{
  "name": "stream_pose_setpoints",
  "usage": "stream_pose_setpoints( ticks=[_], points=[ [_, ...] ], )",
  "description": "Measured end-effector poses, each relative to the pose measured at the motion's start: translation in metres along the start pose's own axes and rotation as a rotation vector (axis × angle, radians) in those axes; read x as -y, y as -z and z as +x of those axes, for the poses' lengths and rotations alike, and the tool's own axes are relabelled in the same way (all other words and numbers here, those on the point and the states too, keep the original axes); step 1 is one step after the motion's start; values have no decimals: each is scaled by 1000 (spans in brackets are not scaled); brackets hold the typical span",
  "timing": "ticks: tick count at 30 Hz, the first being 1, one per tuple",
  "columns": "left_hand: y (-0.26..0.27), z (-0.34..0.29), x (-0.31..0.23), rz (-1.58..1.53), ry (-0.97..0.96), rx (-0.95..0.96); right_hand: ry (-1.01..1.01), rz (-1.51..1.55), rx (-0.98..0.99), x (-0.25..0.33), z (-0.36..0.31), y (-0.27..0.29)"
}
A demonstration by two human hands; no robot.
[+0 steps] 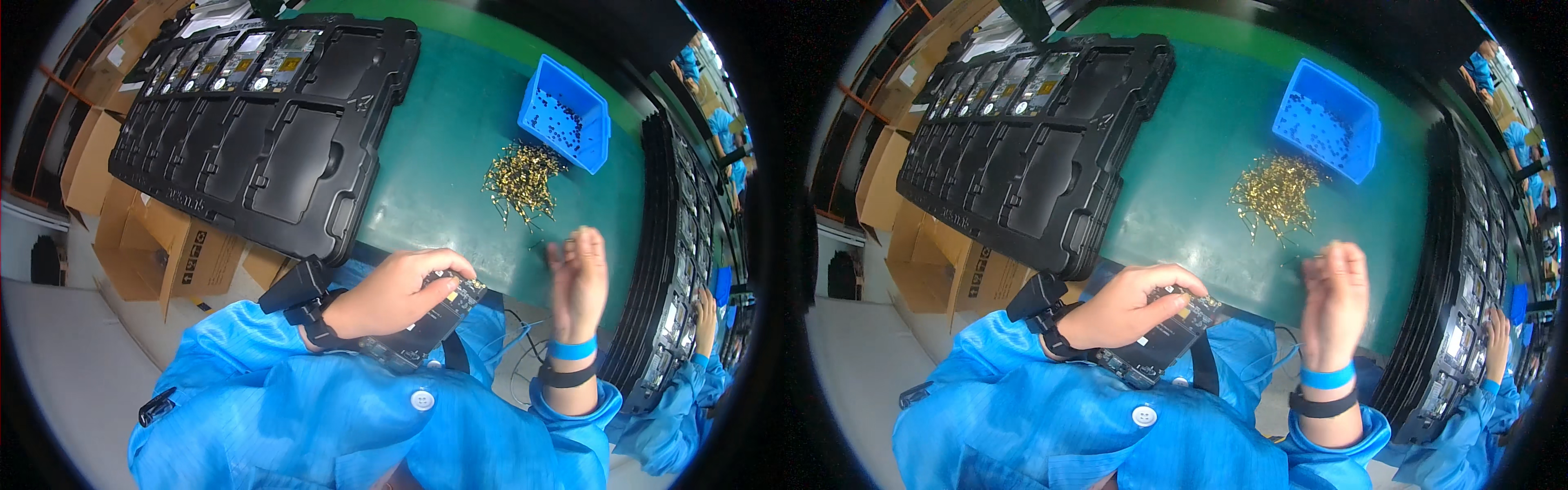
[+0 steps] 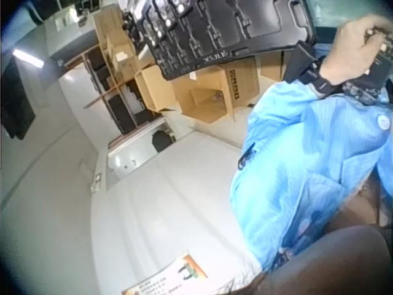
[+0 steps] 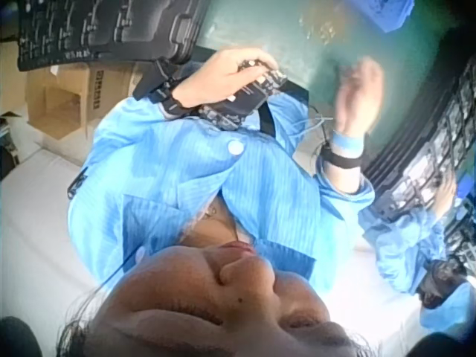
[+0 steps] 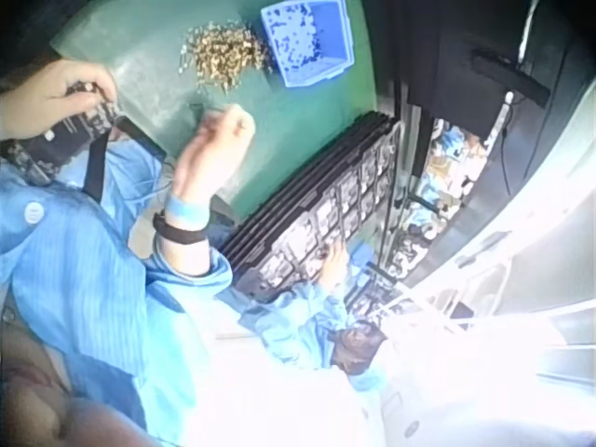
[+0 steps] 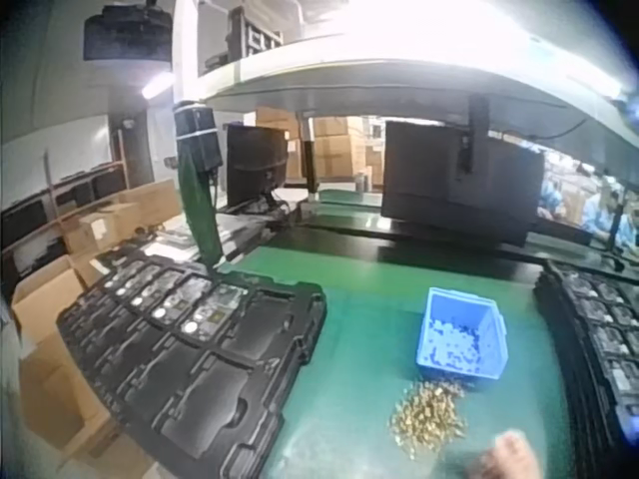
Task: Manually assembling small parts onto a circuit board and placing them into a tray.
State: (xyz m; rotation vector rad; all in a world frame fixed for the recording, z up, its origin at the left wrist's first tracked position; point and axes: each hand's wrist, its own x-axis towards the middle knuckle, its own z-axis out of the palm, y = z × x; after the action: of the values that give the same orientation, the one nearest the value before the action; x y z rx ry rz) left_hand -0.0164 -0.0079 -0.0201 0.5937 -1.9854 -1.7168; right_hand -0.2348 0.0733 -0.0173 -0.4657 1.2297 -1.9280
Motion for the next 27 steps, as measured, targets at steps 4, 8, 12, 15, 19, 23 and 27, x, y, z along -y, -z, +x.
stream_pose_setpoints(
  ticks=[4, 8, 12, 15, 19, 23, 27],
  points=[
    [0, 2, -4, 38, -20, 25, 10, 46, 24, -23, 0, -25],
    [2, 0, -3, 20, -2, 14, -36, 199, 49, -30, 12, -33],
    [4, -2, -3, -3, 4, 6, -73, 398, 77, -27, 13, -25],
    [6, -3, -5, -9, 51, 30, 62, 232, 87, -6, -8, -31],
    [10, -2, -13, 43, -7, 16, 180, -287, 280, 2, -31, -40],
    [8, 1, -17, 116, -111, 40, -34, -178, 265, -3, -43, -58],
    [5, -1, -21, 127, -149, 34, 24, -219, 338, -9, -45, -57]
  ],
)
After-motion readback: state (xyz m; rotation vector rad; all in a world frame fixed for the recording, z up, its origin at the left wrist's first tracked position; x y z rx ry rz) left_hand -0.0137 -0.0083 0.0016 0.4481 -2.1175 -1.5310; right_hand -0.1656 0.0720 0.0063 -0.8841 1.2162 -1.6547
